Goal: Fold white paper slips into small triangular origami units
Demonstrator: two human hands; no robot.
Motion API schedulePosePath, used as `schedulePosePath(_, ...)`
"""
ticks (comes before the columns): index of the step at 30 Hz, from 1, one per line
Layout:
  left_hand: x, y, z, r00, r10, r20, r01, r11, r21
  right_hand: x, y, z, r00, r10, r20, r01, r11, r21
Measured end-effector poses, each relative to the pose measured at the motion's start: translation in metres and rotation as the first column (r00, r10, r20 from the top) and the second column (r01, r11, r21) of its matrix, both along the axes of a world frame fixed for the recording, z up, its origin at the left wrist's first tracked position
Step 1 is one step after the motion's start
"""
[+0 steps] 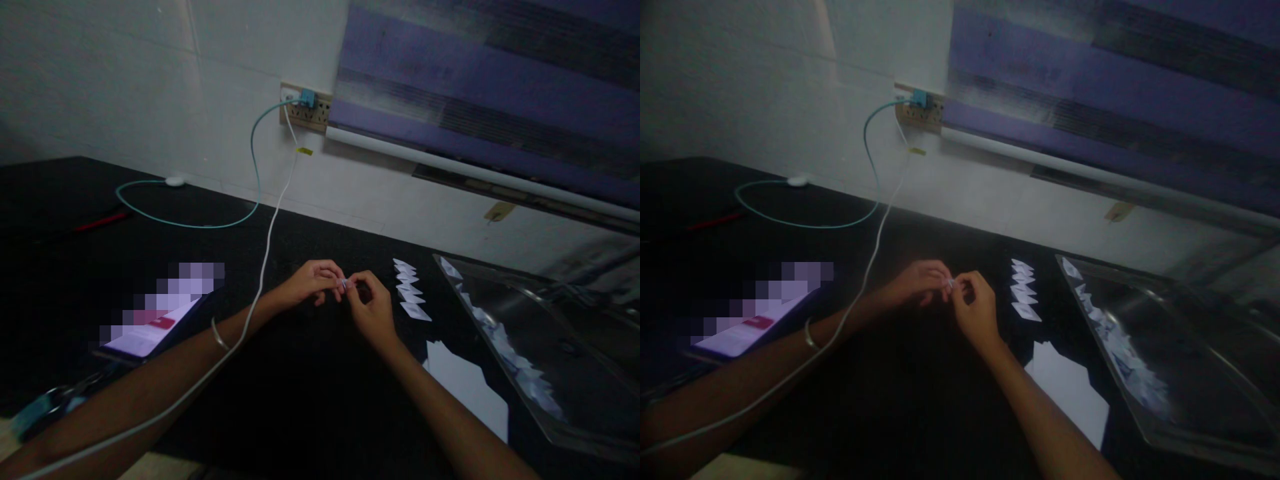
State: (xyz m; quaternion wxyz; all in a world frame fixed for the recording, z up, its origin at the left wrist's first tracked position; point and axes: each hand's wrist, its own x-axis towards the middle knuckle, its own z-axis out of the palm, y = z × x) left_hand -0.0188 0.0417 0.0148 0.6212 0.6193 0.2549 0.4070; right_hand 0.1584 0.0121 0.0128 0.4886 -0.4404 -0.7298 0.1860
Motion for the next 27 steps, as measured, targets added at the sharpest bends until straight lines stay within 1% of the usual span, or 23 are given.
schedulePosePath(2,0.0012,-0.0002,-0.0005,1.0,0.008,0.004,-0.008,1.0,0.009,-0.0002,-0.0008,0.0005,0.999,0.0,0.043,-0.001,1.0,0.023)
schedulePosePath(7,0.0043,-0.0022,-0.0018,0.997,0.07,-0.024,-0.069,0.997,0.034,0.0002,-0.0023,0.0023,0.989,0.019,0.15,-0.035,0.994,0.108)
schedulePosePath(9,0.0046,-0.003,-0.0019,0.997,0.067,-0.028,-0.066,0.997,0.026,0.0004,-0.002,0.0022,0.986,0.008,0.166,-0.027,0.993,0.117)
schedulePosePath(11,0.0041,-0.0029,-0.002,0.999,0.044,-0.018,-0.044,0.999,0.011,0.0005,-0.0011,0.0014,0.989,-0.01,0.15,-0.005,0.995,0.101)
schedulePosePath(14,0.0034,-0.0021,-0.0023,1.0,0.024,0.003,-0.024,1.0,0.006,0.0008,0.0008,-0.0006,0.994,-0.027,0.103,0.022,0.999,0.043)
schedulePosePath(18,0.0036,-0.0026,-0.0013,0.999,0.041,-0.011,-0.041,0.999,0.008,0.0017,0.0026,-0.0029,0.998,-0.018,0.058,0.019,1.0,-0.011)
schedulePosePath(25,0.0036,-0.0024,-0.0002,0.995,0.078,-0.062,-0.076,0.997,0.032,0.002,0.0028,-0.0036,0.999,-0.022,0.035,0.022,1.0,-0.002)
schedulePosePath(27,0.0043,-0.0026,0.0001,0.991,0.11,-0.08,-0.106,0.993,0.043,0.002,0.0028,-0.0037,0.999,-0.028,0.036,0.028,1.0,0.004)
